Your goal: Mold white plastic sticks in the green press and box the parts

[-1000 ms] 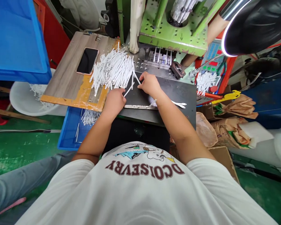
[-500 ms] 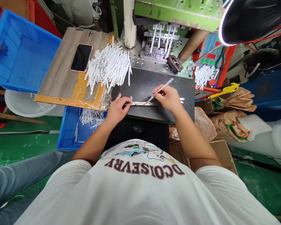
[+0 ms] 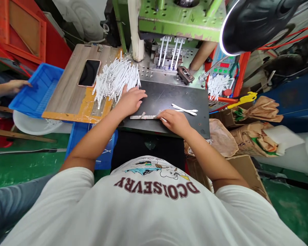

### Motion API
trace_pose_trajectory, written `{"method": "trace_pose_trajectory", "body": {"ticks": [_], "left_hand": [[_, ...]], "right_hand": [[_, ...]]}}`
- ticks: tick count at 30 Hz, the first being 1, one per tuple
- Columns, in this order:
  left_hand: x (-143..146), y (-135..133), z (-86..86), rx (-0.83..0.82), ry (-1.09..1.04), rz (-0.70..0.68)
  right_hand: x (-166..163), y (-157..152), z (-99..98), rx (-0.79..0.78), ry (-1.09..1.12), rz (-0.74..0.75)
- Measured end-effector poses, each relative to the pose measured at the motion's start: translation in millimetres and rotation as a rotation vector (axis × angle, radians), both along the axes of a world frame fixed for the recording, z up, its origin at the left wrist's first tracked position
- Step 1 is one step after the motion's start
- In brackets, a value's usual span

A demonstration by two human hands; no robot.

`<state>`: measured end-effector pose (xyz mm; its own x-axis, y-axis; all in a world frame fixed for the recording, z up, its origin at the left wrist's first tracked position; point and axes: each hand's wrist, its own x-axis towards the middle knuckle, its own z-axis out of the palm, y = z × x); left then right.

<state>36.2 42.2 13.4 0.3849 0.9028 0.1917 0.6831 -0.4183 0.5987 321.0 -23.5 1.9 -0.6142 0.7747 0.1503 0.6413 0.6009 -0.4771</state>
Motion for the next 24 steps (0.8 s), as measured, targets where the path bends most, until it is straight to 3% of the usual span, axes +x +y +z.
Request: {"method": "trace_pose_trajectory", "body": {"ticks": [3,7,13,16,19,22,24], "left_hand": [[-1.1,39.1,-4.5,0.014,0.008,-0.074],[-7.2,77.0,-6.7,0.061,-0.004,-0.063],[-15.4,102.0,-11.1,0.092,0.041,0.005],[-11.9,106.5,-11.2,0.079,0.060,0.008],[15.5,127.1,-3.2,0.002,-0.017,0.026],[62.1,165.6,8.4,-0.106,-0.153,0.212],[92.2,191.3,14.4,-0.205,-0.252,0.362]], "right_hand": [[25.6,4.4,-5.1,0.047,0.049,-0.086],[72.7,14.5,-19.2,0.103,0.023,-0.378],[95.9,55.8,-24.3,0.098,-0.004,-0.595],[79.2,111.2,-14.3,0.092,0.185,-0.632],[43.2,197.1,-7.0,0.041,0.522,-0.677],[0.5,282.7,-7.2,0.043,0.963,-0.747],[-21.8,320.4,-8.9,0.007,1.294,-0.788]]}}
